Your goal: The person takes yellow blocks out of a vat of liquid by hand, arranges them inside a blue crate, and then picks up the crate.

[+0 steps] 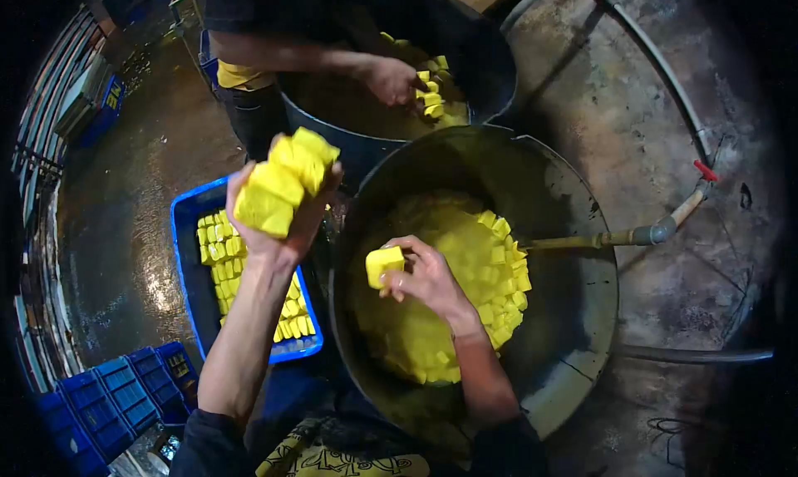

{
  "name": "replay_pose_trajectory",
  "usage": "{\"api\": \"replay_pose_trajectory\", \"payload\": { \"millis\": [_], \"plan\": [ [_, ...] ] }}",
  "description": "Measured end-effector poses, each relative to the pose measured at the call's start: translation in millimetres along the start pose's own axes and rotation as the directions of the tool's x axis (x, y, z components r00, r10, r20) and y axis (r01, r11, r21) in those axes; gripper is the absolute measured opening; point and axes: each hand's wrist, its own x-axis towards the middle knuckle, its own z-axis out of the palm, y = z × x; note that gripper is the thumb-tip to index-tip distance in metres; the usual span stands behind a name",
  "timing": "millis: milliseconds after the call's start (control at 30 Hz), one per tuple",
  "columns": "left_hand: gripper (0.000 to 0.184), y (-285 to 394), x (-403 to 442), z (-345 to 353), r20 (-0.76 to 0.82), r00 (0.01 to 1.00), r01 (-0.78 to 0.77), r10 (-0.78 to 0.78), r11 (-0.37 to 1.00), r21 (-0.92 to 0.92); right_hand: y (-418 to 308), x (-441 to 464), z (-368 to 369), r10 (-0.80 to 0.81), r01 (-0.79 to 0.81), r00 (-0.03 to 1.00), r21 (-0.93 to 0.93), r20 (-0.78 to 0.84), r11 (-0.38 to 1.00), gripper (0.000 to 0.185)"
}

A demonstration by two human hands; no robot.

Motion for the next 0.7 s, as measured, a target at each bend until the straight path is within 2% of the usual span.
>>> {"api": "replay_pose_trajectory", "payload": {
  "millis": [33,67,133,200,233,267,333,367,400,433,467,500,533,567,600,633,667,700],
  "plan": [
    [0.045,19.0,-18.6,-32.4,-0.078,0.997,-0.017,0.017,1.0,0.005,-46.1,-8.7,68.2,-0.072,0.072,0.997,-0.155,0.001,0.985,0.041],
    [0.046,26.0,-29.4,-48.4,-0.154,0.988,-0.018,0.022,1.0,0.025,-49.1,-8.1,96.8,-0.089,0.086,0.996,-0.153,-0.016,0.985,0.037],
    [0.043,37.2,-50.8,-79.5,-0.289,0.957,-0.008,0.041,0.993,0.115,-59.4,-3.4,147.5,-0.025,0.032,0.999,-0.431,0.023,0.902,0.031],
    [0.038,49.1,-75.2,-106.1,-0.229,0.972,0.06,-0.048,0.997,0.046,-47.6,16.2,184.1,-0.244,0.323,0.945,-0.708,0.215,0.628,0.031],
    [0.034,53.0,-85.3,-119.0,-0.29,0.954,0.082,-0.075,0.997,0.012,-32.2,27.2,196.3,-0.267,0.344,0.934,-0.796,0.236,0.498,0.039],
    [0.032,54.2,-93.9,-140.0,-0.272,0.957,0.088,-0.104,0.993,-0.073,-17.1,36.7,211.1,-0.273,0.254,0.95,-0.882,0.15,0.396,0.06],
    [0.03,75.2,-115.2,-139.4,-0.341,0.928,0.116,-0.148,0.987,-0.114,-2.7,49.6,246.6,-0.383,0.156,0.922,-0.959,0.055,0.237,0.077],
    [0.029,83.4,-124.8,-154.6,-0.328,0.934,0.119,-0.143,0.989,-0.093,12.6,57.1,254.2,-0.362,0.156,0.929,-0.971,0.081,0.183,0.086],
    [0.029,86.9,-130.1,-177.2,-0.345,0.93,0.095,-0.126,0.99,-0.104,37.9,69.0,254.5,-0.338,0.17,0.936,-0.968,0.1,0.182,0.086],
    [0.038,87.5,-134.5,-203.4,-0.364,0.924,0.053,-0.116,0.983,-0.177,70.6,82.3,249.7,-0.132,0.181,0.981,-0.897,0.138,0.403,0.082],
    [0.051,99.0,-140.6,-210.8,-0.424,0.901,0.037,-0.091,0.99,-0.135,99.2,94.3,248.1,0.069,0.129,0.975,-0.789,0.212,0.601,0.077],
    [0.064,119.7,-148.4,-207.4,-0.506,0.859,0.059,-0.075,0.997,-0.049,116.6,107.6,250.4,0.265,-0.079,0.948,-0.676,0.176,0.733,0.071],
    [0.078,139.1,-154.6,-205.4,-0.578,0.813,0.098,-0.064,0.995,0.029,133.7,123.3,252.9,0.454,-0.303,0.874,-0.536,0.173,0.788,0.066],
    [0.091,154.6,-159.6,-210.7,-0.617,0.785,0.131,-0.058,0.989,0.074,159.9,135.0,253.3,0.508,-0.417,0.845,-0.392,0.166,0.82,0.056],
    [0.094,168.1,-164.9,-230.8,-0.607,0.793,0.16,-0.06,0.981,0.111,168.1,149.4,263.8,0.595,-0.548,0.784,-0.254,0.178,0.797,0.062],
    [0.093,177.9,-167.7,-260.1,-0.599,0.798,0.154,-0.06,0.982,0.106,177.9,163.7,274.4,0.635,-0.602,0.749,-0.205,0.19,0.771,0.059],
    [0.086,182.3,-172.4,-307.8,-0.585,0.81,0.125,0.039,0.963,0.238,190.5,176.5,282.7,0.672,-0.655,0.713,-0.151,0.203,0.741,0.057],
    [0.075,189.0,-183.2,-361.3,-0.585,0.792,0.203,0.173,0.83,0.52,212.3,192.4,282.0,0.681,-0.673,0.689,-0.129,0.249,0.728,0.052]
  ]
}}
